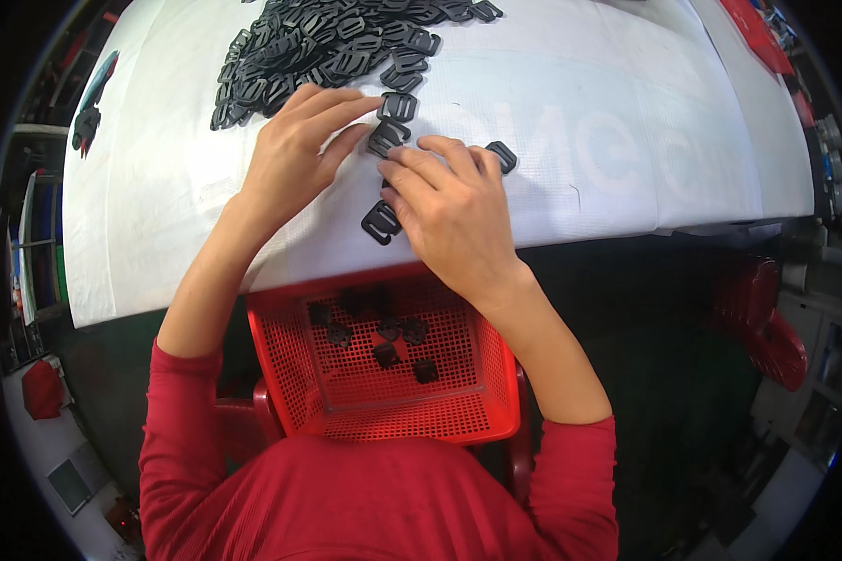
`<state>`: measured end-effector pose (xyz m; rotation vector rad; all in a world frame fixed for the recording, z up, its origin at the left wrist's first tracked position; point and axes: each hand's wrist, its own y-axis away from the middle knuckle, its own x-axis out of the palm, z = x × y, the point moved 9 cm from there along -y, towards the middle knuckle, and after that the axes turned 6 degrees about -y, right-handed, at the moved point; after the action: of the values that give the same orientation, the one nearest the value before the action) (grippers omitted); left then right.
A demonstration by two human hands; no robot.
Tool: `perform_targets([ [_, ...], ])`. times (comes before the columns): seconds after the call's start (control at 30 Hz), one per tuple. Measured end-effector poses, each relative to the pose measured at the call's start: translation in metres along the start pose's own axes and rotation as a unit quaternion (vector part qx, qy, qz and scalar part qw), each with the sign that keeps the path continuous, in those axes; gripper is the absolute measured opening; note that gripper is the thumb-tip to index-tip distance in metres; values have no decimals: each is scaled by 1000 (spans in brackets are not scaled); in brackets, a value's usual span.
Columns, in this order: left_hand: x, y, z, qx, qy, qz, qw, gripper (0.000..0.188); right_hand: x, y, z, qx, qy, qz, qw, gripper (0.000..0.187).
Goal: The person sits at a table and sorts a pile of small black plastic clips by hand. They pick up the clips from the table surface and place them into a red basket positioned on their lap. The person repeats this process, transferring the clips from the table into the basket until the pile is cleared.
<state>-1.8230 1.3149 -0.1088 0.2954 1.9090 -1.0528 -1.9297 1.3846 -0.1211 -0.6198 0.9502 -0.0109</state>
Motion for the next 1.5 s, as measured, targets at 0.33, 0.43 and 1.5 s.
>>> perform_targets([
  [0.33,16,19,-16,48,-26,68,996,29,-1,-34,-39,-8,18,-32,999,20],
  [0.43,4,27,-10,45,-35,46,997,30,13,-43,-38,-12,25,-27,999,22],
  [1.5,32,-26,31,-160,88,115,976,22,-23,-32,-76,43,33,-12,998,30],
])
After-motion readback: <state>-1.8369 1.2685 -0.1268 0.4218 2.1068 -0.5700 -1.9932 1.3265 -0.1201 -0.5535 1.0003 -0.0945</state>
